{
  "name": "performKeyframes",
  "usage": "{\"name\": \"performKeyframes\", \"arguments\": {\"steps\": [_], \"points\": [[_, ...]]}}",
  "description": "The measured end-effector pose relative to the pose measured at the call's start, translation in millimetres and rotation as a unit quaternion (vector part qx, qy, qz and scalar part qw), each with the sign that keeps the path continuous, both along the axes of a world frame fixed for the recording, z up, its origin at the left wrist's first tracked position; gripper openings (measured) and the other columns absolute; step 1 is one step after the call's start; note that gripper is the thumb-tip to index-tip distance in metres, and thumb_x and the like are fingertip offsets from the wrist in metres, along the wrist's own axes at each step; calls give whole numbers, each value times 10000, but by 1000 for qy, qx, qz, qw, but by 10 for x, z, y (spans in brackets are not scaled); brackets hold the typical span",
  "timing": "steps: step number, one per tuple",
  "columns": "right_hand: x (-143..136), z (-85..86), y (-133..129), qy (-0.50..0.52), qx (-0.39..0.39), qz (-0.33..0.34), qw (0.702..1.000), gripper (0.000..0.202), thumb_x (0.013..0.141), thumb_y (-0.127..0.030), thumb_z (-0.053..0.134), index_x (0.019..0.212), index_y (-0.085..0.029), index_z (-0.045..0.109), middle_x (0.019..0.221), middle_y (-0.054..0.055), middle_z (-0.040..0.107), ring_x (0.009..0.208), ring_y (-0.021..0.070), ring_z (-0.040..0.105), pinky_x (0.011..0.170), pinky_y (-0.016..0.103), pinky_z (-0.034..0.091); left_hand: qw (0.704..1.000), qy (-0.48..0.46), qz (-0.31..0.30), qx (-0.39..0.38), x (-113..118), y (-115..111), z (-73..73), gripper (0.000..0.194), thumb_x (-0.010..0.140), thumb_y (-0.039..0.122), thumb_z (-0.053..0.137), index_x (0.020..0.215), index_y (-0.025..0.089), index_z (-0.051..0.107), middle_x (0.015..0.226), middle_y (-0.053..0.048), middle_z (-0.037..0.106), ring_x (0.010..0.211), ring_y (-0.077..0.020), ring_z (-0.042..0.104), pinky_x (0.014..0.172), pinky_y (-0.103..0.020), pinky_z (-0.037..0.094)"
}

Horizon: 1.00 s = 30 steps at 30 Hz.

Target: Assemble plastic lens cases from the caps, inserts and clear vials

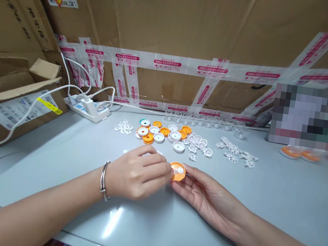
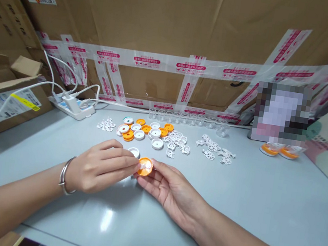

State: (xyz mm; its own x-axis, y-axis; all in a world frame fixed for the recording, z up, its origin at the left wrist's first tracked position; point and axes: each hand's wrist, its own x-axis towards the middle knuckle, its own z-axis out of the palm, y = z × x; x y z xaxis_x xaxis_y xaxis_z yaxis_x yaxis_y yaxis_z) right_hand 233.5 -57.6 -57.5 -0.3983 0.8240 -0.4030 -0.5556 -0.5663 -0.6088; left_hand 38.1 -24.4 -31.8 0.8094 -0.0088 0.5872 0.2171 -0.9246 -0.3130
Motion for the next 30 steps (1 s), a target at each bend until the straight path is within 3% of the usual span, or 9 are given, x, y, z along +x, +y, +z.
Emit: {"name": "performKeyframes", "arguments": {"steps": [24, 30], "points": [[15, -2, 9, 13, 18, 15, 1000, 140, 804, -134, 578, 898, -95, 674, 861, 65, 686, 809, 113, 649, 823, 262, 541, 1000, 19, 18, -16, -23, -13, -14, 109, 810, 107, 561, 909, 124, 604, 961, -17, 701, 875, -128, 625, 718, -299, 422], [16, 27, 16, 18, 22, 16, 999, 136, 805, -147, 578, 885, -92, 673, 862, 67, 688, 807, 119, 656, 819, 256, 543, 996, -24, 26, -85, -36, -18, 9, 192, 795, 156, 581, 986, 145, 594, 958, -22, 705, 888, -143, 625, 781, -327, 430]]}}
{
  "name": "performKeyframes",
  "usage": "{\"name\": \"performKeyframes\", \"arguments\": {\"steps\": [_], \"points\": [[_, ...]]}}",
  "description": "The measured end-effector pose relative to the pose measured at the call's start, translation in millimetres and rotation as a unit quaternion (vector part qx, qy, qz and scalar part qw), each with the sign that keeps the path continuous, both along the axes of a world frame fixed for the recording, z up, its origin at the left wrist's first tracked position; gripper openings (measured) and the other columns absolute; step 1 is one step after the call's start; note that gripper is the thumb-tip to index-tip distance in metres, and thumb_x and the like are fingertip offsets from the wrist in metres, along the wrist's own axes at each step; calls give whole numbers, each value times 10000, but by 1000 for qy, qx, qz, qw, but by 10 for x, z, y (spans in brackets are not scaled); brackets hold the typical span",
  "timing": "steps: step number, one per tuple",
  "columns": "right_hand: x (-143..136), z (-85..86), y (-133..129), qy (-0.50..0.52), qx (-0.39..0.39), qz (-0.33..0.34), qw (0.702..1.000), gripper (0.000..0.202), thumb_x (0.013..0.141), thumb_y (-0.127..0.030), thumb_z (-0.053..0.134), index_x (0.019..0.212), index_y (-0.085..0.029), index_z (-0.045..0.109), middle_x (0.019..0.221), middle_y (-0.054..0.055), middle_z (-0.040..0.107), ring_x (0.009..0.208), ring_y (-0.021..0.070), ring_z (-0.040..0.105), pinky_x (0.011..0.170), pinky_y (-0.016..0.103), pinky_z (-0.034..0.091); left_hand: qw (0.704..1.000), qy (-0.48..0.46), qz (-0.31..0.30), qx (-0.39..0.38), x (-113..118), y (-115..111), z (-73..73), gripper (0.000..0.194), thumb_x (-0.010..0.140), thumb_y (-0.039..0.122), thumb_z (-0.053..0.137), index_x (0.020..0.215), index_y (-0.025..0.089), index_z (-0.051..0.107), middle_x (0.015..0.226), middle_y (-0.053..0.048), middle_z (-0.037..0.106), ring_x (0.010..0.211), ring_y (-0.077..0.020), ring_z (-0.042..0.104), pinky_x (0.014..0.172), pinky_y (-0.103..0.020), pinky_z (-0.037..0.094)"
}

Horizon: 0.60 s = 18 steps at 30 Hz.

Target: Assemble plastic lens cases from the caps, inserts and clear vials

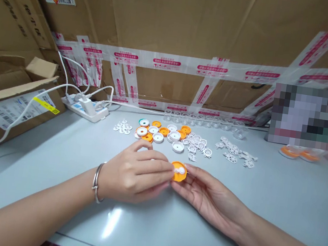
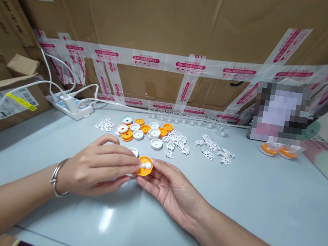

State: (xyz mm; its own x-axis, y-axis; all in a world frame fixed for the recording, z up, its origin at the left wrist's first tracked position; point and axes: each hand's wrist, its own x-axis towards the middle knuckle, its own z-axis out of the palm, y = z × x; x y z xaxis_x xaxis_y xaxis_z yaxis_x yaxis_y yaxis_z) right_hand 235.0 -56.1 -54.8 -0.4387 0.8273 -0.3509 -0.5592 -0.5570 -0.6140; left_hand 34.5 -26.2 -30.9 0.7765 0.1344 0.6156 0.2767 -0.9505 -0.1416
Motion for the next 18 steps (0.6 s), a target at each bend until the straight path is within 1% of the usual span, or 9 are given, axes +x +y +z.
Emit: {"name": "performKeyframes", "arguments": {"steps": [3, 6, 8, 10, 12, 14, 16, 18], "points": [[6, 19, 11, 2, 3, 0, 1000, 142, 810, -146, 566, 881, -83, 673, 889, 84, 695, 849, 142, 662, 845, 262, 533, 997, -48, 28, -53, -43, 44, -1, 199, 787, 138, 572, 982, 165, 598, 952, -34, 697, 879, -146, 619, 780, -319, 445], [14, 26, 29, -9, -8, -11, 1000, 147, 816, -142, 550, 872, -77, 669, 891, 98, 699, 858, 154, 666, 843, 260, 534, 985, -77, 91, -122, -96, 134, -41, 156, 808, 156, 543, 950, 169, 607, 911, -48, 681, 862, -153, 606, 784, -320, 456], [19, 20, 43, -18, -22, -26, 999, 146, 817, -133, 539, 866, -76, 664, 877, 97, 701, 846, 153, 669, 841, 265, 537, 973, -51, 136, -180, -120, 199, -87, 168, 826, 200, 526, 973, 164, 599, 931, -63, 661, 876, -166, 591, 795, -333, 461], [23, 5, 56, -23, -34, -41, 998, 147, 817, -125, 534, 872, -73, 660, 878, 97, 700, 842, 155, 669, 846, 277, 536, 960, 2, 162, -228, -129, 248, -135, 187, 828, 232, 521, 989, 162, 588, 948, -70, 640, 878, -175, 577, 789, -341, 463], [28, -12, 66, -23, -38, -49, 998, 150, 817, -123, 534, 885, -68, 656, 883, 100, 699, 849, 158, 667, 853, 287, 534, 952, 41, 169, -252, -125, 273, -173, 181, 819, 235, 527, 975, 163, 583, 932, -67, 626, 864, -176, 567, 772, -336, 463], [31, -24, 71, -21, -36, -50, 998, 149, 816, -123, 537, 890, -67, 654, 886, 102, 699, 854, 159, 666, 862, 292, 531, 949, 53, 165, -262, -112, 273, -190, 167, 811, 225, 532, 960, 167, 581, 922, -62, 616, 864, -174, 560, 772, -331, 458], [32, -27, 72, -19, -34, -50, 998, 146, 817, -123, 539, 891, -68, 653, 888, 103, 698, 855, 156, 665, 866, 291, 529, 953, 34, 158, -257, -97, 249, -183, 163, 814, 225, 533, 963, 172, 573, 941, -59, 612, 894, -174, 556, 797, -332, 450], [30, -23, 72, -17, -28, -51, 998, 144, 817, -124, 541, 892, -73, 653, 896, 100, 697, 859, 153, 663, 865, 284, 530, 963, -9, 145, -229, -81, 205, -156, 178, 818, 220, 536, 987, 170, 558, 982, -63, 609, 940, -172, 549, 831, -332, 436]]}}
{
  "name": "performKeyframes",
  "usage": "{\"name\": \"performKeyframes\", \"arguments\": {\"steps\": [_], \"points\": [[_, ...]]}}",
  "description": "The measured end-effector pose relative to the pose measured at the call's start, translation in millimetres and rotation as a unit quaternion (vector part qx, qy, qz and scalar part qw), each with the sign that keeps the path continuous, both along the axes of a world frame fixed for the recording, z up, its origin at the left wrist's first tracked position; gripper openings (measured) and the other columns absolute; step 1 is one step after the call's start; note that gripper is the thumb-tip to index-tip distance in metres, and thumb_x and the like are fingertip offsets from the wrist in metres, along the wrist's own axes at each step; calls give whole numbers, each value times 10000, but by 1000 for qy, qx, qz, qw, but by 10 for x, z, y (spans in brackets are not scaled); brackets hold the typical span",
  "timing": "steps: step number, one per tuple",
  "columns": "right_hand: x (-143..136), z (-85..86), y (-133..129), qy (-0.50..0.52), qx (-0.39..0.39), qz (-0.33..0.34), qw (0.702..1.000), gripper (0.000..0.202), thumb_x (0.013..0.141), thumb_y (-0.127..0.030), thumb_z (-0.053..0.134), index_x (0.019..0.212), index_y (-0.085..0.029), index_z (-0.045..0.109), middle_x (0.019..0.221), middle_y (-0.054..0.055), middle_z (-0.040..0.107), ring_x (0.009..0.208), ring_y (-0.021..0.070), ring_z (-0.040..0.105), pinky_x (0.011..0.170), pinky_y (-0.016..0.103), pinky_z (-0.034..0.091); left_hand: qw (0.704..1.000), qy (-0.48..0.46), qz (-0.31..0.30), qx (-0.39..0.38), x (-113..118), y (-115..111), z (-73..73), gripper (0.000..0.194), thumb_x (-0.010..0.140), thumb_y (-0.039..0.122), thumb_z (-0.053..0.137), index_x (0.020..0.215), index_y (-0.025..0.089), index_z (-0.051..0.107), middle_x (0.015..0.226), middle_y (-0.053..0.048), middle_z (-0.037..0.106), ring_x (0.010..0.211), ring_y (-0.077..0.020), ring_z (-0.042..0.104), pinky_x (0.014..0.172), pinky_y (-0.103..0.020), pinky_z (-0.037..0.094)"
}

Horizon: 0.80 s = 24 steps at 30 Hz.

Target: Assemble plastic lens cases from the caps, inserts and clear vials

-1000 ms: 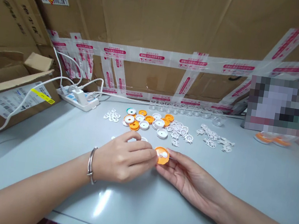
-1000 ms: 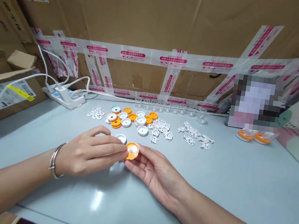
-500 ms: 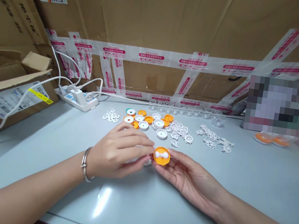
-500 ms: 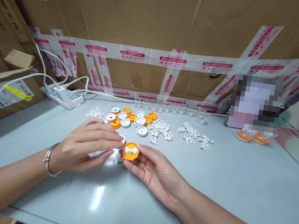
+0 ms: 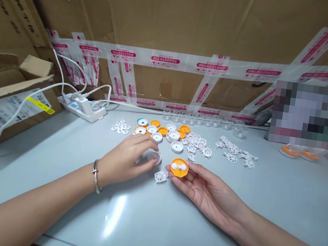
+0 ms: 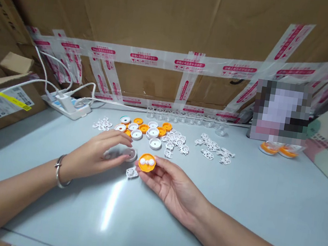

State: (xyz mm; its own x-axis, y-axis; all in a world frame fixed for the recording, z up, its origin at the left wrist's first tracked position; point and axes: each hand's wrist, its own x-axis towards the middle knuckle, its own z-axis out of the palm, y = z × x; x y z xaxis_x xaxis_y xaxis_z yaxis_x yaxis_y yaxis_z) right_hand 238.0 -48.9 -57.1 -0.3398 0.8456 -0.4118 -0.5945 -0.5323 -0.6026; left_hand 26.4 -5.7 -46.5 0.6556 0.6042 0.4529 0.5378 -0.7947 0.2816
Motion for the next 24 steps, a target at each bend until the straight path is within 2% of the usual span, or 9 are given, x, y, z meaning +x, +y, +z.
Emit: {"name": "performKeyframes", "arguments": {"steps": [2, 5, 7, 11, 14, 19, 22, 24], "points": [[-4, 5, -1, 3, 7, 0, 1000, 139, 818, -130, 546, 889, -81, 655, 900, 93, 696, 861, 149, 662, 864, 277, 531, 998, -31, -17, 56, 19, -57, 37, 202, 813, 206, 546, 1011, 165, 550, 1021, -72, 605, 971, -175, 542, 848, -334, 421], [-10, 2, -5, 6, 17, 5, 1000, 131, 818, -142, 556, 877, -91, 661, 901, 84, 693, 854, 139, 660, 859, 266, 530, 991, -14, -55, 124, 49, -144, 83, 189, 801, 185, 555, 989, 183, 579, 1026, -70, 611, 959, -187, 549, 825, -341, 409], [-10, -9, -10, 9, 25, 10, 1000, 132, 818, -143, 557, 879, -94, 664, 898, 80, 691, 853, 130, 655, 860, 260, 527, 986, 0, -69, 151, 71, -189, 99, 185, 798, 184, 554, 978, 195, 597, 1010, -67, 618, 947, -191, 555, 808, -339, 405], [-8, -42, -27, 25, 51, 19, 998, 145, 824, -137, 549, 907, -106, 664, 907, 63, 680, 873, 121, 637, 893, 277, 503, 981, 6, -80, 179, 138, -242, 93, 297, 792, 222, 564, 1086, 180, 567, 1097, -101, 591, 1034, -223, 524, 844, -357, 387], [-10, -60, -39, 24, 60, 23, 998, 150, 827, -146, 551, 923, -122, 663, 890, 48, 672, 861, 117, 632, 893, 285, 499, 980, 32, -76, 182, 201, -258, 65, 316, 800, 272, 553, 1103, 181, 559, 1169, -114, 560, 1095, -253, 485, 869, -381, 363], [-17, -63, -47, 26, 67, 26, 997, 138, 825, -145, 556, 904, -125, 667, 853, 40, 671, 851, 112, 632, 893, 284, 499, 986, 58, -63, 142, 250, -275, 42, 310, 822, 300, 521, 1110, 188, 550, 1187, -110, 551, 1110, -255, 465, 867, -389, 348], [-20, -48, -43, 27, 67, 24, 997, 142, 827, -139, 550, 899, -108, 668, 861, 52, 677, 858, 114, 637, 894, 273, 502, 988, 28, -76, 128, 224, -271, 78, 319, 824, 311, 521, 1114, 179, 536, 1170, -115, 554, 1091, -237, 479, 866, -376, 358], [-21, -31, -37, 16, 51, 12, 998, 139, 823, -133, 552, 891, -93, 667, 888, 68, 683, 865, 121, 644, 888, 264, 509, 992, -7, -60, 107, 183, -241, 105, 295, 824, 282, 522, 1098, 172, 531, 1137, -110, 561, 1068, -216, 495, 874, -362, 371]]}}
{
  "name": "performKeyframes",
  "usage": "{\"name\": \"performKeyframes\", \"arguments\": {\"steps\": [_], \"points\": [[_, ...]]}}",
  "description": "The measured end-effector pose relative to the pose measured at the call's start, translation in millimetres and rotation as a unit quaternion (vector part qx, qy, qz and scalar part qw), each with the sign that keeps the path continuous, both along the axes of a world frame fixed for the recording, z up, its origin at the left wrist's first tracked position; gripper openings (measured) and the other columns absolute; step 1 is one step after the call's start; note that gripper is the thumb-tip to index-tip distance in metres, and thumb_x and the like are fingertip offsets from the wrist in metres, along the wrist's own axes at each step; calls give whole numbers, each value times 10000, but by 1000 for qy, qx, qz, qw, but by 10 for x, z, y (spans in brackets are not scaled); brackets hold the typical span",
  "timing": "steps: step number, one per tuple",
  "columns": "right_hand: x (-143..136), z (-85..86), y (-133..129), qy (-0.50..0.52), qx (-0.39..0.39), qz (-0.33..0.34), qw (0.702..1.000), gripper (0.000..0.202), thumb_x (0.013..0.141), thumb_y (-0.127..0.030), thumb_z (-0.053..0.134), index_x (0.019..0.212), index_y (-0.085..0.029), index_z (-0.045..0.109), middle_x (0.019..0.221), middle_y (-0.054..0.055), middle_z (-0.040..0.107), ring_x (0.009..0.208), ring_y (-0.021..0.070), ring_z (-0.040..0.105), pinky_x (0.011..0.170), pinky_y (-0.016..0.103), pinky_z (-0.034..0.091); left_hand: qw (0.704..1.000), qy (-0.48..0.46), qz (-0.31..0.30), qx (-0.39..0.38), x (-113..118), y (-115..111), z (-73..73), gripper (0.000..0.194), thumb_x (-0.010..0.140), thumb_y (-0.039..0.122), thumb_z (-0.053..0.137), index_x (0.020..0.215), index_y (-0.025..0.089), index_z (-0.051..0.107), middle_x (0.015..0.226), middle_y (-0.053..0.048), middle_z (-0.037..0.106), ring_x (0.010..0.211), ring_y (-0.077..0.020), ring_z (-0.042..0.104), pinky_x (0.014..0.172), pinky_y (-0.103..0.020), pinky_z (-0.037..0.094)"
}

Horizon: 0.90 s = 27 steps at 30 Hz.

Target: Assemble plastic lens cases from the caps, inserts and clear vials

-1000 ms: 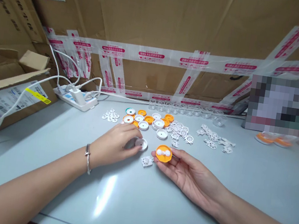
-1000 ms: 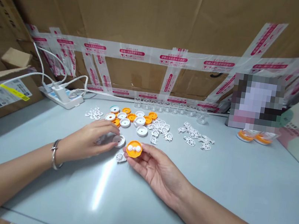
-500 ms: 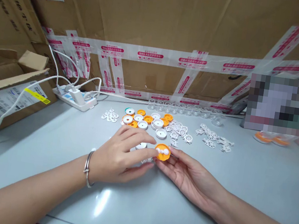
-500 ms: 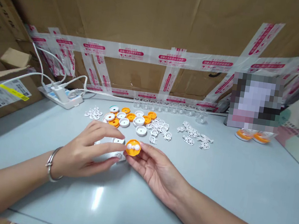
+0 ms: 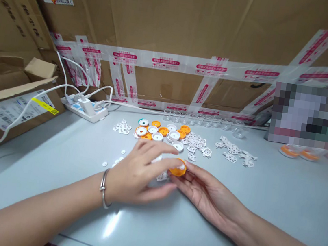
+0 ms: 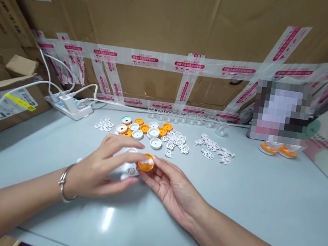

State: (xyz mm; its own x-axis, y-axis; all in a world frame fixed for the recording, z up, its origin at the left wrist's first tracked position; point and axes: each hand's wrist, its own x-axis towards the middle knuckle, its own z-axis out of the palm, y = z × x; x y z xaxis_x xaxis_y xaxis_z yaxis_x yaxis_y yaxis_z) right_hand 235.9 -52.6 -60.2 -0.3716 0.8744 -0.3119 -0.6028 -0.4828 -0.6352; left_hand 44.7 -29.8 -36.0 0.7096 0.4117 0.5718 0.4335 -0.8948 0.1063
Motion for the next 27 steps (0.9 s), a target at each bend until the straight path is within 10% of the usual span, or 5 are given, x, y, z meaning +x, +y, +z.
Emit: {"name": "performKeyframes", "arguments": {"steps": [5, 13, 20, 27], "points": [[-5, 33, 20, -33, -45, -55, 997, 120, 809, -142, 574, 877, -99, 663, 914, 82, 689, 871, 140, 658, 857, 255, 535, 989, 34, 101, -105, -131, 163, -47, 228, 805, 235, 538, 1027, 182, 543, 1066, -71, 574, 1015, -204, 510, 878, -377, 399], [-5, 19, 21, -37, -44, -90, 994, 106, 808, -146, 575, 851, -112, 667, 936, 81, 689, 905, 149, 651, 854, 253, 542, 964, 29, 68, -257, -130, 293, -139, 106, 821, 251, 537, 846, 155, 574, 866, -52, 630, 801, -158, 575, 743, -331, 472], [-11, 40, 9, -65, -33, -89, 993, 125, 801, -150, 589, 880, -98, 670, 938, 84, 681, 923, 151, 638, 891, 265, 519, 816, -224, -82, -526, -45, 284, -86, 225, 861, 194, 501, 1083, 163, 489, 1053, -99, 613, 934, -137, 616, 814, -287, 521], [-47, 58, -5, -79, -16, -98, 992, 136, 802, -163, 591, 891, -96, 668, 956, 90, 675, 931, 154, 630, 901, 266, 511, 874, -204, -57, -437, 38, 202, -128, 311, 850, 176, 514, 1160, 190, 515, 1202, -98, 562, 1052, -162, 573, 901, -331, 507]]}}
